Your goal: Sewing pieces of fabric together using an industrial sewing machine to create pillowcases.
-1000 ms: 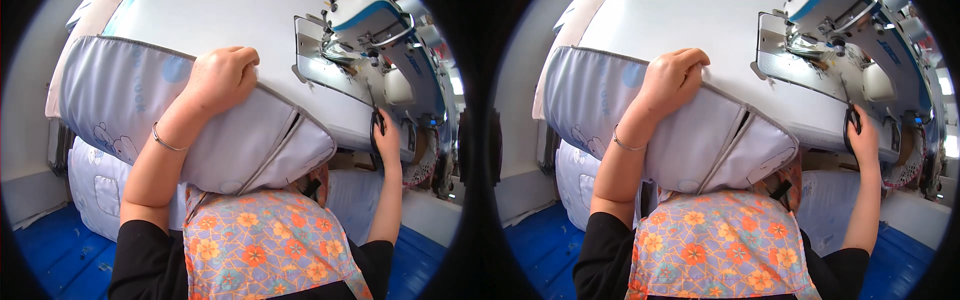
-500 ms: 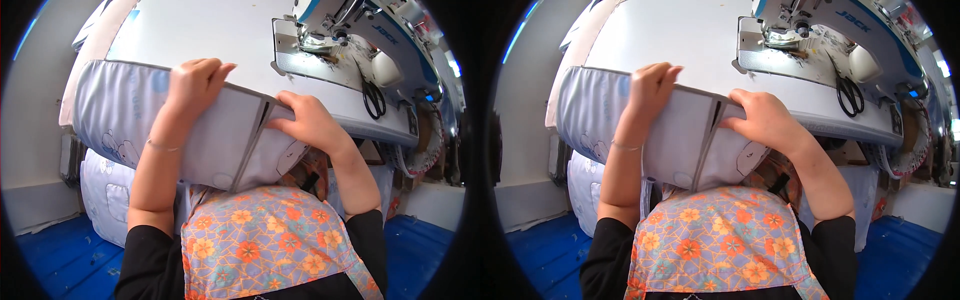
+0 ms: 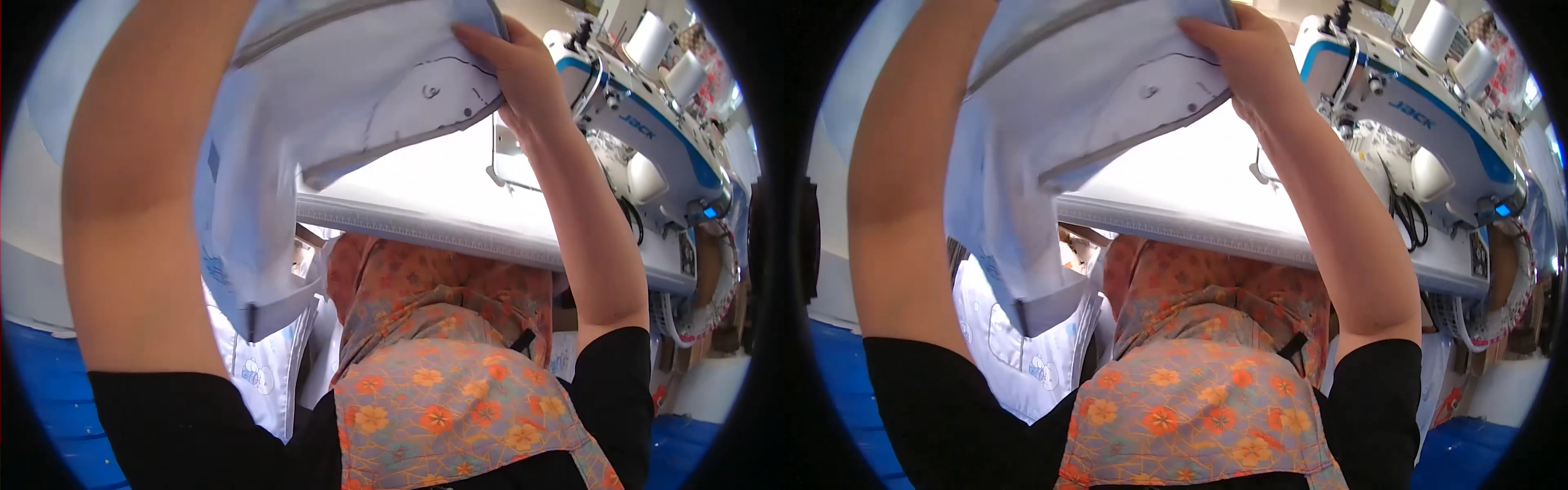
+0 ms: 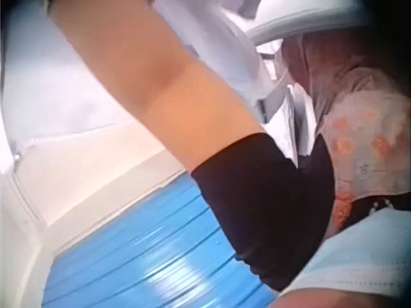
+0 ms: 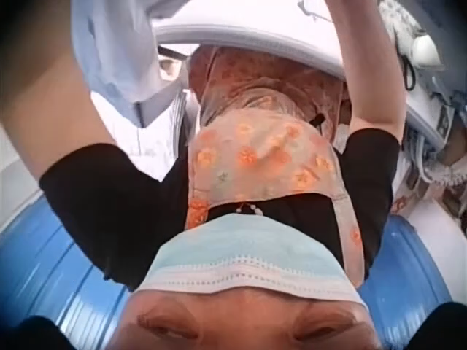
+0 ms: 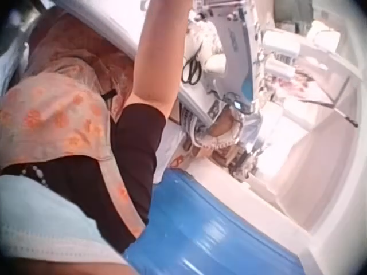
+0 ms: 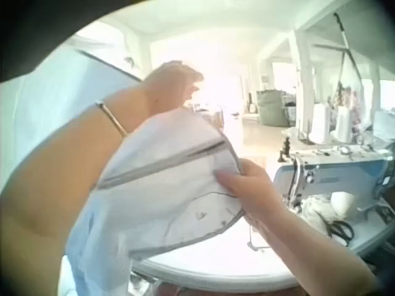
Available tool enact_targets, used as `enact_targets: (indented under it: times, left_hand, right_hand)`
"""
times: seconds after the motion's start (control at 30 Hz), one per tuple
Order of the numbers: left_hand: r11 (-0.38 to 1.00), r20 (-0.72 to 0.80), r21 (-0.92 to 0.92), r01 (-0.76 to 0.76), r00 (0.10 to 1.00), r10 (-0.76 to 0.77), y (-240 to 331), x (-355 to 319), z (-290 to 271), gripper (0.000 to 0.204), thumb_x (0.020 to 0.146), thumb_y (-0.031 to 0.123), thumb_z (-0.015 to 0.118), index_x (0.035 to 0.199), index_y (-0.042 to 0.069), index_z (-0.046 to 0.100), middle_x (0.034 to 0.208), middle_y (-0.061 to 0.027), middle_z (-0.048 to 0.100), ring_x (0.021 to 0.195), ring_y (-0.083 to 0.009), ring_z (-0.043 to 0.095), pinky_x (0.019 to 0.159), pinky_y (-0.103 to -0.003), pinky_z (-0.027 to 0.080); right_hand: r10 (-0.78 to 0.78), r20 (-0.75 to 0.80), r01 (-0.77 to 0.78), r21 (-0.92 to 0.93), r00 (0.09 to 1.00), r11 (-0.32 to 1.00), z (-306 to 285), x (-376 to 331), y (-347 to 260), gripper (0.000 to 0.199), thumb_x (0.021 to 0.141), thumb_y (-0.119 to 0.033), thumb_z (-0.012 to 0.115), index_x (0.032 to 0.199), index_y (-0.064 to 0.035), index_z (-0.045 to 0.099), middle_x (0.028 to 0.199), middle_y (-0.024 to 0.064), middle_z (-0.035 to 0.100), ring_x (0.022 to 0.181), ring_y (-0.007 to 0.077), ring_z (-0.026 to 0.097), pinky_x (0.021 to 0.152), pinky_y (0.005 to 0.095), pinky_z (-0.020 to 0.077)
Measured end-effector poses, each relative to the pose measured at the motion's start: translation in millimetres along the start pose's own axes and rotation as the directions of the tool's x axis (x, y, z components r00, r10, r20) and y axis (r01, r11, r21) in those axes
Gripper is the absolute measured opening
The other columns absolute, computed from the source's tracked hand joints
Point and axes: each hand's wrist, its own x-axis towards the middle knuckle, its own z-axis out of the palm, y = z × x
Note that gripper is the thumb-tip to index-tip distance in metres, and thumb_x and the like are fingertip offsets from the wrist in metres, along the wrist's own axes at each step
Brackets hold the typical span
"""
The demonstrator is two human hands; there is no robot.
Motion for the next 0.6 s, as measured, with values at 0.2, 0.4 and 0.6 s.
enact_targets:
  times: [0.2,0.4,0.6]
  left_hand:
    - [0.847,0.211,-0.423,0.321,0.944,-0.253,133.4,-148.3,-12.7,0.025,0.091,0.016,0.069,0.112,0.002,0.067,0.115,-0.0166,0.070,0.104,-0.0286,0.066,0.088,-0.036,0.052]
    - [0.383,0.567,-0.602,0.700,0.713,-0.412,305.5,-266.8,-140.4,0.035,0.078,0.011,0.078,0.112,0.004,0.070,0.126,-0.0172,0.066,0.127,-0.0385,0.058,0.108,-0.054,0.044]
    - [0.285,0.429,-0.277,0.918,0.384,-0.818,319.5,-312.3,-111.8,0.059,0.091,0.020,0.067,0.145,0.003,0.051,0.153,-0.0239,0.045,0.141,-0.0449,0.041,0.117,-0.052,0.032]
  right_hand:
    - [0.209,-0.413,-0.249,-0.043,0.886,0.968,-86.1,25.5,124.1,0.033,0.091,-0.013,0.070,0.117,0.0067,0.063,0.101,0.0126,0.070,0.089,0.0205,0.068,0.078,0.0344,0.0556]
    - [0.347,-0.333,-0.410,-0.140,0.877,0.901,-87.9,-1.7,158.5,0.028,0.090,-0.014,0.070,0.113,0.0014,0.067,0.095,0.0074,0.069,0.081,0.0153,0.061,0.074,0.0320,0.0498]
    - [0.245,-0.159,-0.290,-0.409,0.956,0.865,-98.2,-48.4,152.3,0.026,0.096,-0.014,0.066,0.119,-0.0014,0.066,0.098,0.0025,0.070,0.084,0.0085,0.060,0.076,0.0264,0.0504]
